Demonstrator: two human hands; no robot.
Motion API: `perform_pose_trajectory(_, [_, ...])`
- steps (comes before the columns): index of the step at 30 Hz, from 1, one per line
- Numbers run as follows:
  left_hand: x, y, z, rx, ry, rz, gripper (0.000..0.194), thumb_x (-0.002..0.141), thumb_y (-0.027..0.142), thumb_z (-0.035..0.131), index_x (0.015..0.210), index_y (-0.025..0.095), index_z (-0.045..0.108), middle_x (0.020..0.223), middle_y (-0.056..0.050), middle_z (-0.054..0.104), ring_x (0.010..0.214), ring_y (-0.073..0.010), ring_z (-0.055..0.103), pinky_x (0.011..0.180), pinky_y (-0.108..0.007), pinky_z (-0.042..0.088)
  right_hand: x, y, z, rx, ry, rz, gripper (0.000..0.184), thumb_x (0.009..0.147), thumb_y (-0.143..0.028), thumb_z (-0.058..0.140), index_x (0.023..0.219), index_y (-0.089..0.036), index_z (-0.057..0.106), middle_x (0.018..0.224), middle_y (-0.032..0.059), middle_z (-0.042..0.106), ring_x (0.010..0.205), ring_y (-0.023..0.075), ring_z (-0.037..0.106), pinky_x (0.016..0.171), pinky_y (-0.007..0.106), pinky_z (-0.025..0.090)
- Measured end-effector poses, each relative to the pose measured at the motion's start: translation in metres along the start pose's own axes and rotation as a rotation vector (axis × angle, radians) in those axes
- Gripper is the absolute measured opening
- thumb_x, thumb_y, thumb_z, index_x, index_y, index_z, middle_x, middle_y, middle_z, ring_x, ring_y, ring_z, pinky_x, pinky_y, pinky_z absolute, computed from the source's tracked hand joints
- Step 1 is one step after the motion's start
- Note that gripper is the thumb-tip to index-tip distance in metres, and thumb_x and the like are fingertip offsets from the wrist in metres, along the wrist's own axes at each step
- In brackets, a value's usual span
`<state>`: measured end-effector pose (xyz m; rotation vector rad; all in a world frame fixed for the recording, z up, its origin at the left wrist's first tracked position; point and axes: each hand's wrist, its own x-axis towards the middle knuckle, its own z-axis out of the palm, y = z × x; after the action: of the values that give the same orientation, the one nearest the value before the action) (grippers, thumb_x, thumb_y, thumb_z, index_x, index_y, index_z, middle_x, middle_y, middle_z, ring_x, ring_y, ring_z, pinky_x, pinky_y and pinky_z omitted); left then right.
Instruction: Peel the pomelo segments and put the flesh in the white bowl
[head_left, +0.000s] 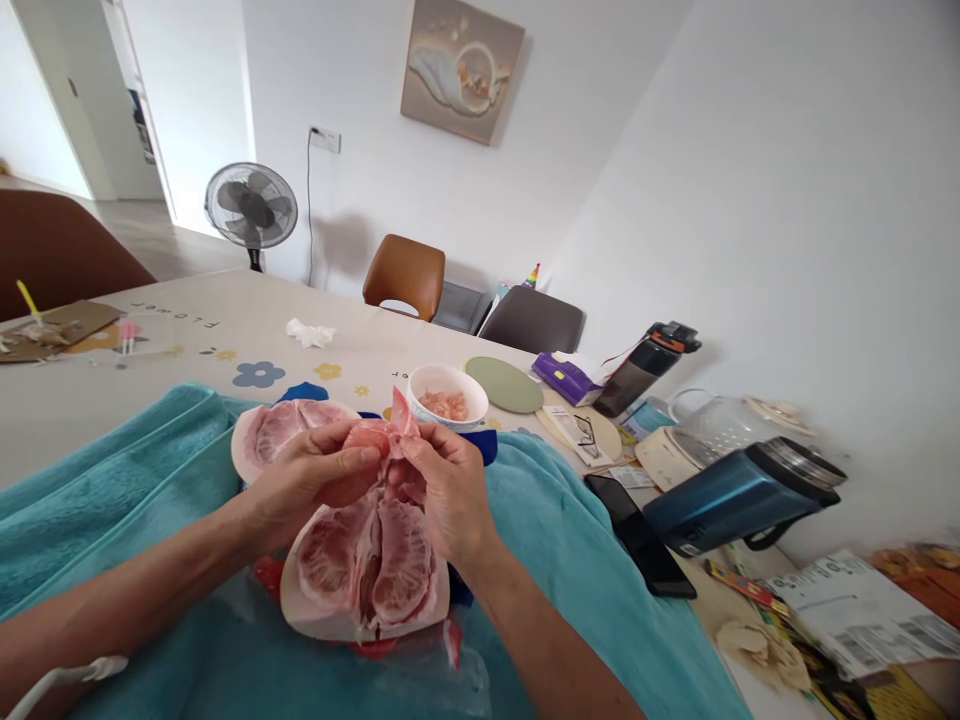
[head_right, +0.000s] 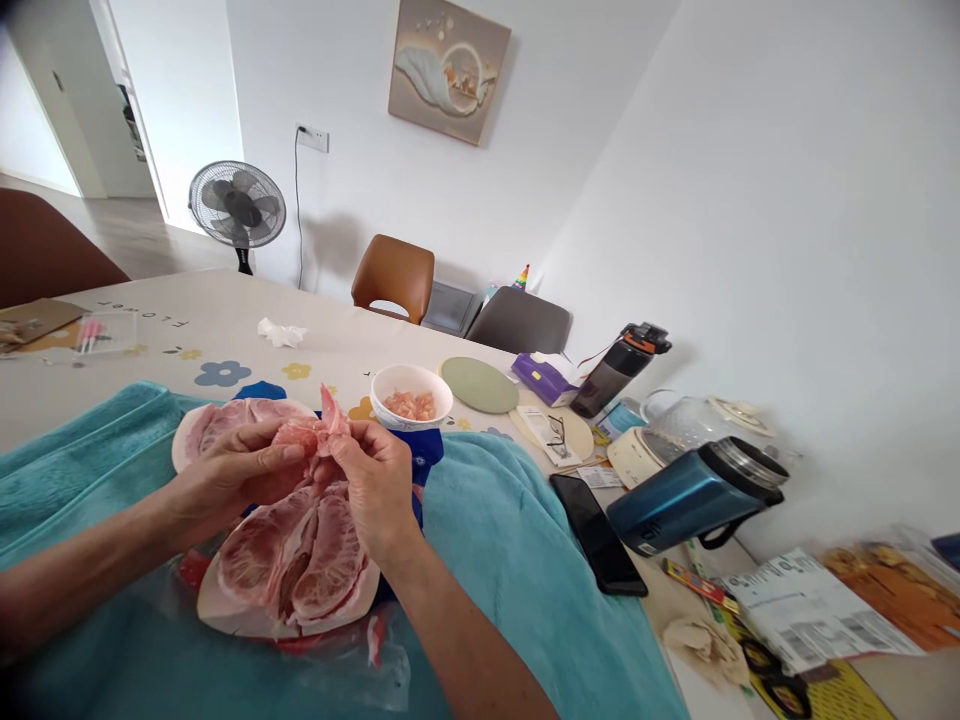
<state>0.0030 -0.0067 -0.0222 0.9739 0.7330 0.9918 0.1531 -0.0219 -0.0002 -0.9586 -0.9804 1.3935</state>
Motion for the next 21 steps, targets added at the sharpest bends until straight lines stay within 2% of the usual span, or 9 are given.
perform_pose_trajectory(3, [0.003,0.003,-0.003,-0.155,-0.022,-0.067,0.018,0.072,0.026,0.075,0.089,0.020,0.075,0.080,-0.004,0.071,0.073,-0.0156,0.066,0.069,-0.024,0.054,0.003,0.000,-0.003,0.100,-0.089,0.030,0.014,0.069,-0.027,0.068,0.064,-0.016,0.061,0.050,-0.0025,0.058,0.042,0.0088,0.051,0.043,0.020,0.046])
perform_pose_trajectory(8, [0.004,0.006,-0.007,-0.258,-0.078,-0.081,0.009,0.068,0.022,0.077,0.074,0.016,0.076,0.069,-0.005,0.071,0.060,-0.0138,0.063,0.060,-0.022,0.054,0.008,0.000,-0.009,0.167,-0.229,0.097,0.017,0.069,-0.029,0.073,0.065,-0.015,0.065,0.054,-0.0013,0.060,0.044,0.0101,0.054,0.043,0.022,0.049])
perform_pose_trajectory(10, [0.003,0.007,-0.007,-0.255,-0.066,-0.065,0.010,0.069,0.023,0.076,0.076,0.016,0.076,0.071,-0.006,0.072,0.064,-0.0144,0.065,0.062,-0.021,0.054,0.008,-0.002,-0.011,0.112,-0.240,0.092,0.017,0.071,-0.031,0.074,0.070,-0.015,0.067,0.056,-0.0009,0.062,0.047,0.0107,0.057,0.048,0.023,0.052])
perform_pose_trajectory(13, [0.002,0.007,-0.007,-0.223,-0.036,-0.058,0.015,0.068,0.027,0.076,0.079,0.016,0.076,0.078,-0.008,0.074,0.073,-0.0184,0.068,0.071,-0.026,0.056,0.005,-0.003,-0.012,-0.017,-0.177,0.012,0.017,0.072,-0.031,0.074,0.078,-0.018,0.067,0.061,-0.0016,0.064,0.052,0.0120,0.060,0.055,0.026,0.055])
perform_pose_trajectory(15, [0.001,0.006,-0.007,-0.181,0.007,-0.049,0.017,0.069,0.029,0.077,0.082,0.018,0.076,0.086,-0.008,0.075,0.082,-0.0208,0.069,0.079,-0.030,0.056,0.003,-0.002,-0.013,-0.207,-0.116,-0.161,0.014,0.076,-0.030,0.071,0.082,-0.019,0.065,0.068,-0.0012,0.066,0.058,0.0126,0.062,0.058,0.026,0.055])
perform_pose_trajectory(16, [0.000,0.004,-0.006,-0.141,0.033,-0.037,0.019,0.070,0.030,0.077,0.085,0.019,0.075,0.090,-0.007,0.075,0.086,-0.0212,0.069,0.081,-0.031,0.055,0.002,-0.002,-0.013,-0.334,-0.089,-0.305,0.009,0.080,-0.028,0.068,0.083,-0.020,0.065,0.073,-0.0003,0.066,0.063,0.0129,0.063,0.061,0.026,0.055])
perform_pose_trajectory(18, [-0.001,0.002,-0.006,-0.012,0.090,0.001,0.026,0.071,0.032,0.077,0.095,0.022,0.074,0.096,-0.005,0.075,0.090,-0.0213,0.068,0.082,-0.031,0.055,0.000,-0.001,-0.015,-0.594,-0.048,-0.671,0.006,0.085,-0.019,0.060,0.084,-0.020,0.065,0.082,0.0017,0.065,0.074,0.0128,0.063,0.067,0.025,0.055])
perform_pose_trajectory(21, [-0.005,-0.001,-0.004,0.258,0.115,0.155,0.036,0.070,0.031,0.078,0.104,0.026,0.069,0.100,-0.003,0.073,0.091,-0.0214,0.068,0.078,-0.031,0.055,-0.003,0.000,-0.021,-0.881,-0.058,-1.140,0.021,0.085,-0.004,0.054,0.093,-0.021,0.064,0.088,0.0042,0.061,0.081,0.0127,0.063,0.071,0.025,0.054])
